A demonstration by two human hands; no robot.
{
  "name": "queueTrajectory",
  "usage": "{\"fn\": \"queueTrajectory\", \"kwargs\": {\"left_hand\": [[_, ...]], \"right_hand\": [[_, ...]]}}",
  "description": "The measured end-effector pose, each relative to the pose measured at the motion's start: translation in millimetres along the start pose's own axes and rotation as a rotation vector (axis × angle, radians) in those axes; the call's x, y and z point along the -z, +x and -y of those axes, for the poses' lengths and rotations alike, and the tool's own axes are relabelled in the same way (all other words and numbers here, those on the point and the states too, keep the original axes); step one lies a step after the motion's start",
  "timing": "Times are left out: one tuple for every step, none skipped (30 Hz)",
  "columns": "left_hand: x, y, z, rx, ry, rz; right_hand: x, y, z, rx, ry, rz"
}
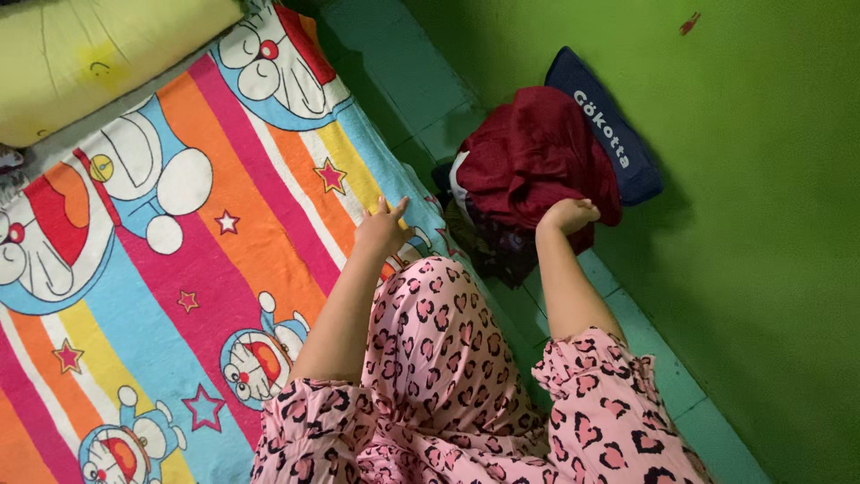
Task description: The person folds a pink and white striped cloth and a purple cloth, then unfolds and refolds a maroon long-sleeved shirt on a colorful bedsheet. The folded items are stacked on the left side of the bed.
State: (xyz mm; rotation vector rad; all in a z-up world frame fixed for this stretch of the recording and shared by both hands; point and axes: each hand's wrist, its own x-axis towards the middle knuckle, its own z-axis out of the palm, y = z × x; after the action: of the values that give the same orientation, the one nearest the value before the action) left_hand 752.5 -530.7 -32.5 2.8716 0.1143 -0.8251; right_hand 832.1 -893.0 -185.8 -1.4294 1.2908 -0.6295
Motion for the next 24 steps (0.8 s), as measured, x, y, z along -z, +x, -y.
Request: {"fn": "queueTrajectory", "kwargs": {"left_hand": [[-0.2,0.0,2.4,-0.003,-0.017,-0.002],[-2.8,-1.3,4.1,-0.006,-0.034,-0.005],[-6.2,-3.6,6.4,-0.029,-0.041,-0.021],[-8.2,-5.1,8.8,-0.051,-0.049,-0.04],[-11.0,-7.2,11.4,-0.073,-0.057,-0.059],[-13.9,-8.7,14.5,-0.091,-0.081,-0.08],[-17.8,-11.2,18.1,-0.11,-0.105,-0.102],[-20.5,-13.8,23.9,-0.125,-0.129,-0.128],[-23.8,-17.2,28.9,-0.134,-0.136,-0.134],[-27.6,-22.2,34.3,-0.139,-0.144,-0.139],[-30.8,-28.6,41.6,-0.145,-0.151,-0.145],[-33.6,-36.7,50.8,-0.235,-0.247,-0.206],[-34.9,-44.4,59.4,-0.325,-0.342,-0.268],[-34.9,-52.5,67.5,-0.415,-0.437,-0.328],[-34.1,-62.8,77.5,-0.326,-0.466,-0.272],[-33.3,-75.6,88.6,-0.238,-0.496,-0.217],[-31.7,-86.6,97.5,-0.15,-0.526,-0.161],[-31.2,-98.3,106.0,-0.139,-0.518,-0.213],[-30.0,-110.2,116.6,-0.127,-0.509,-0.264],[-27.8,-121.7,127.8,-0.118,-0.496,-0.314],[-27.0,-135.2,139.7,-0.169,-0.535,-0.405],[-26.5,-147.3,150.2,-0.223,-0.574,-0.498],[-25.2,-157.6,159.9,-0.279,-0.612,-0.591],[-24.4,-168.1,169.3,-0.221,-0.623,-0.599]], "right_hand": [[-6.2,-2.3,5.9,-0.095,0.063,-0.009],[-5.4,-3.0,9.3,-0.215,0.132,0.009],[-3.6,-3.6,12.4,-0.363,0.232,0.11],[-3.3,-4.7,16.9,-0.549,0.324,0.234],[-1.3,-4.9,21.7,-0.76,0.39,0.362],[-0.9,-6.6,26.9,-0.848,0.406,0.461],[0.9,-7.7,32.1,-0.925,0.418,0.568],[0.0,-10.0,37.8,-0.994,0.429,0.704],[-0.1,-11.4,44.0,-0.874,0.544,0.701],[-1.1,-14.4,50.0,-0.755,0.655,0.699],[-2.1,-17.5,56.4,-0.635,0.765,0.696],[-3.5,-20.4,63.6,-0.366,0.631,0.528],[-5.1,-24.0,71.4,-0.1,0.494,0.355],[-6.8,-28.5,80.3,0.063,0.326,0.232],[-9.3,-34.4,90.1,0.224,0.158,0.105],[-12.4,-40.1,103.0,0.238,0.228,0.074],[-17.2,-49.3,116.0,0.251,0.299,0.044],[-18.8,-58.6,127.9,0.377,0.246,0.0],[-21.5,-69.2,141.9,0.504,0.193,-0.042],[-23.4,-83.8,154.3,0.562,0.262,-0.019],[-23.9,-97.8,169.2,0.62,0.331,0.006],[-23.2,-111.4,186.0,0.679,0.403,0.028],[-22.9,-130.7,201.0,0.681,0.49,0.155],[-21.8,-154.9,215.1,0.682,0.575,0.285]]}}
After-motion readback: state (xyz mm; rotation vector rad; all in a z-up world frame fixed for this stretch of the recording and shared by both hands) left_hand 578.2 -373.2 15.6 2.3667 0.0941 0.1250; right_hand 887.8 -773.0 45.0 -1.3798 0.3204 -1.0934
